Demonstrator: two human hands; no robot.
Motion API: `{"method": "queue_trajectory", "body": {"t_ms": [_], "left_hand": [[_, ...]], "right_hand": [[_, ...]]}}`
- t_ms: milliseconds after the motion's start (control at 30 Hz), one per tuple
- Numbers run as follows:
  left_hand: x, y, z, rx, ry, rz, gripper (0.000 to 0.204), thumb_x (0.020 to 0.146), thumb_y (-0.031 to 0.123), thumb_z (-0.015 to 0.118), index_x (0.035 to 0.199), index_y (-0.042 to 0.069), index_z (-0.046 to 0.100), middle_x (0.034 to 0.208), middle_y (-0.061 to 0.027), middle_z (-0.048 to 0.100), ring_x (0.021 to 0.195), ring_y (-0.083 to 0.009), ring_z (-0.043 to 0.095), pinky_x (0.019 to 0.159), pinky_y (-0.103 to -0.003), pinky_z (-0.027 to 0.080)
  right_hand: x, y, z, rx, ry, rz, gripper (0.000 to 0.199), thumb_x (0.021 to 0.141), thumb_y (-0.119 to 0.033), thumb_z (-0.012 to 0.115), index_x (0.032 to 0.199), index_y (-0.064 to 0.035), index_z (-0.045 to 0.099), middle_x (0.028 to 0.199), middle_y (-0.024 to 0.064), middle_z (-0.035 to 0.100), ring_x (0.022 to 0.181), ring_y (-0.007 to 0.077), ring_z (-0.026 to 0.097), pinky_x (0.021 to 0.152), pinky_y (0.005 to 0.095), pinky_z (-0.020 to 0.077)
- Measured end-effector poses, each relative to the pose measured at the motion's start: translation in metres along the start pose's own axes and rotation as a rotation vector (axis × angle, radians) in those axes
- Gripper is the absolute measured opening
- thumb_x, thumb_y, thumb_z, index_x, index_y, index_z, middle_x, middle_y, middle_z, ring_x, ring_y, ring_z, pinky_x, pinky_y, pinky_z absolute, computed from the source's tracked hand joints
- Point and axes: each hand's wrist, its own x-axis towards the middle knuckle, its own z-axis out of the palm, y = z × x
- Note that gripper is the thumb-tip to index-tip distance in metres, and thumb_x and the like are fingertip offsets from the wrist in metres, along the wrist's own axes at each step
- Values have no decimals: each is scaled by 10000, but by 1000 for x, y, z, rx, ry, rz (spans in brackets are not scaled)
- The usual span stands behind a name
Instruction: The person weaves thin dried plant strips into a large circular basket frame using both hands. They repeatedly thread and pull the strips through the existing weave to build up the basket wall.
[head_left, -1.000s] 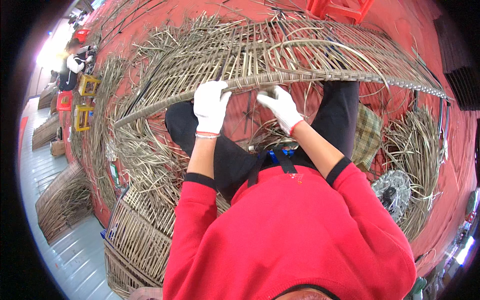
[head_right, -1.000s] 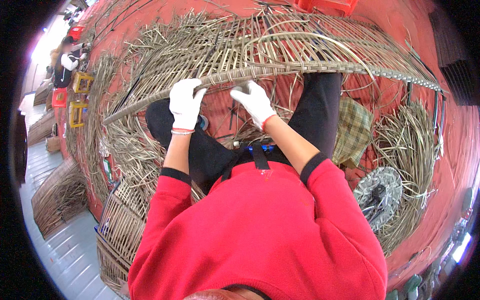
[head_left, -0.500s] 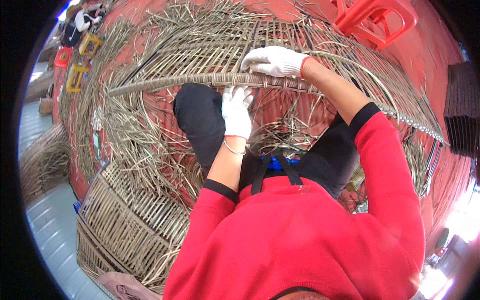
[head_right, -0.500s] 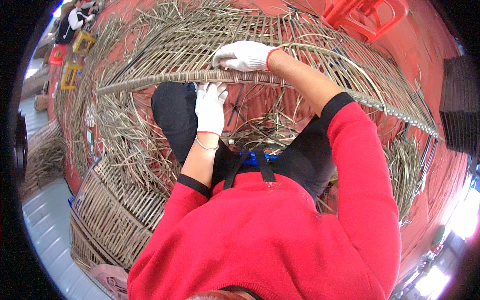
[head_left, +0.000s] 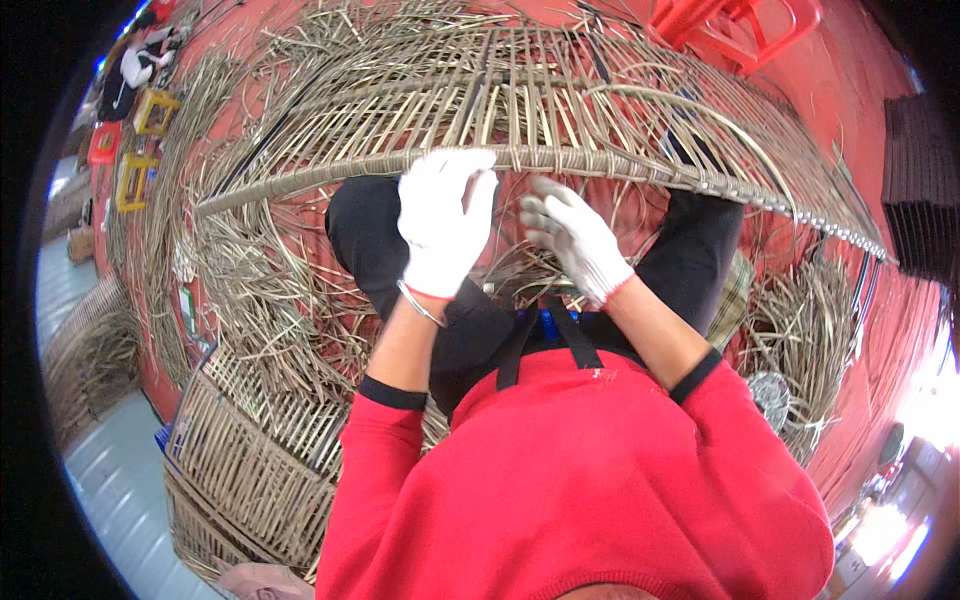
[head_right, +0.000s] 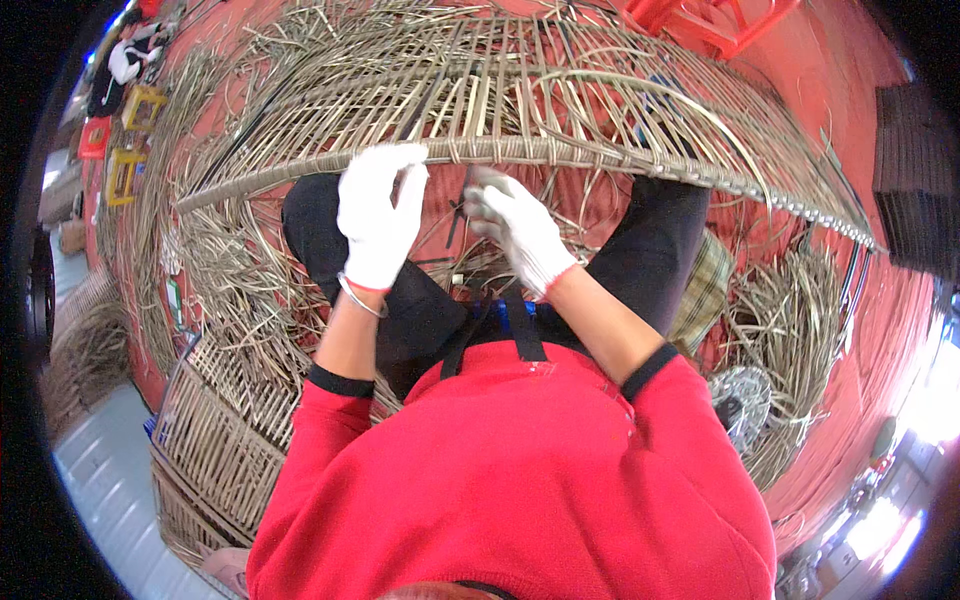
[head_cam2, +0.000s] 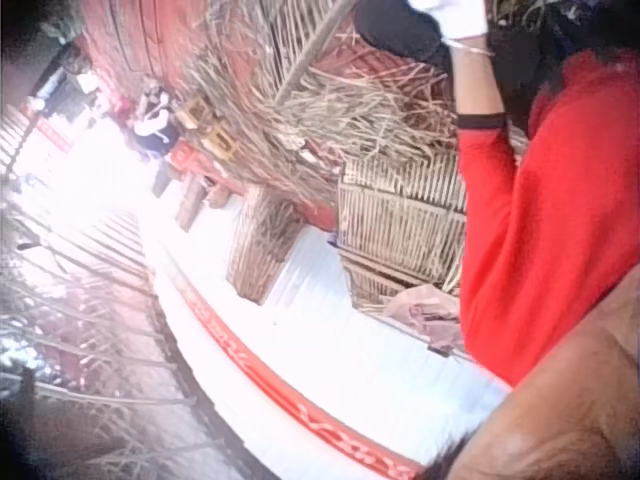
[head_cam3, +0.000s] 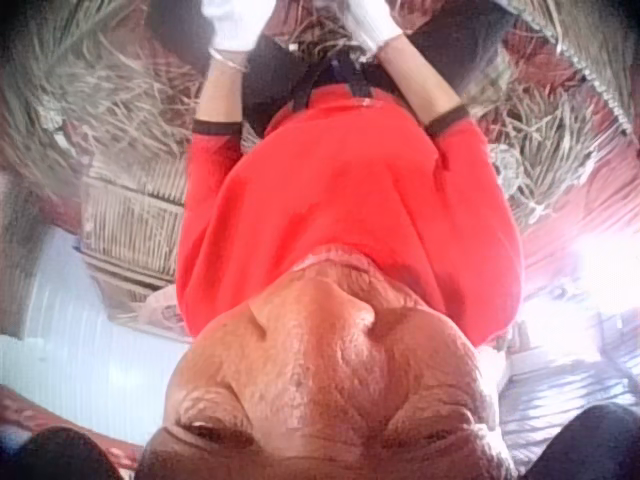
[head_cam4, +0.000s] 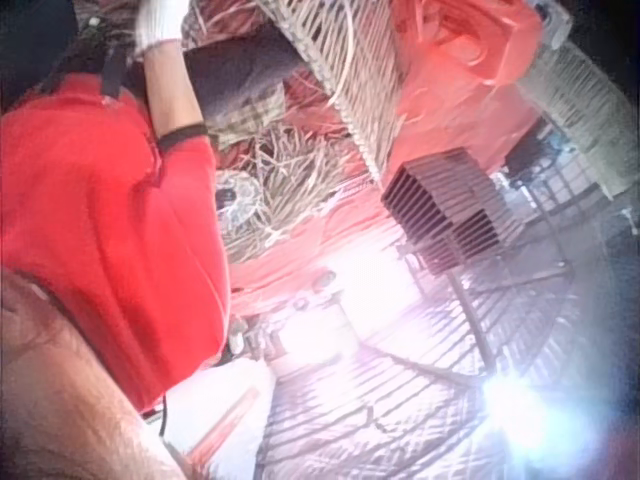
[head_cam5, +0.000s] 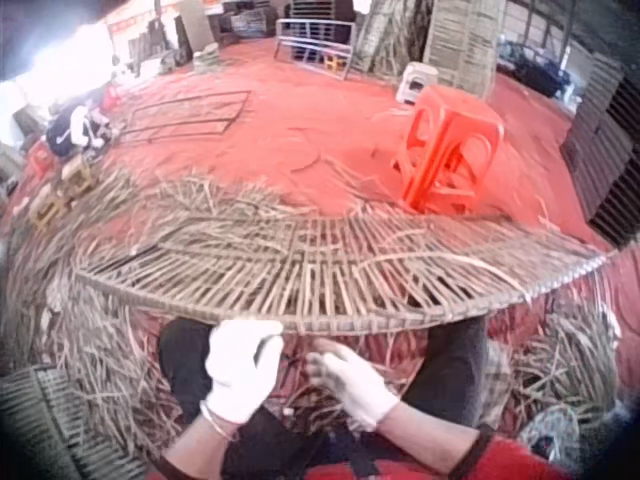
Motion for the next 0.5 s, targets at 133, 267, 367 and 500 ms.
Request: {"method": "queue_trajectory", "body": {"t_ms": [133,267,367,500], "left_hand": [[65,-28,7,-107,-565,178,265,885,129,638,1119,133,763,1069,-89,734,985,-300,690,916,-400,544],[65,-45,16,99,-683,252,327,906,147,560,1168,139,757,1038,-115,729,954,-302,679,924,-417,538],[61,-45,19,103,-628,315,333,895,148,556,1165,152,751,987,-111,724,952,-311,669,907,-417,536],[64,-38,24,65,-610,275,290,896,140,557,1122,135,738,997,-102,727,950,-306,671,879,-416,535]], "right_hand": [[53,40,14,750,-210,20,230,1028,-243,496,1150,-57,555,1325,186,585,1269,380,532,1119,555,408],[72,39,28,1004,-69,108,296,1019,-217,428,1138,8,579,1304,222,582,1274,415,527,1150,589,386],[73,34,33,1093,-98,110,268,1023,-199,402,1135,14,520,1382,255,492,1277,413,503,1148,622,389],[78,35,33,1136,-131,110,274,1013,-178,416,1141,18,559,1160,215,592,1102,368,583,1095,614,443]]}}
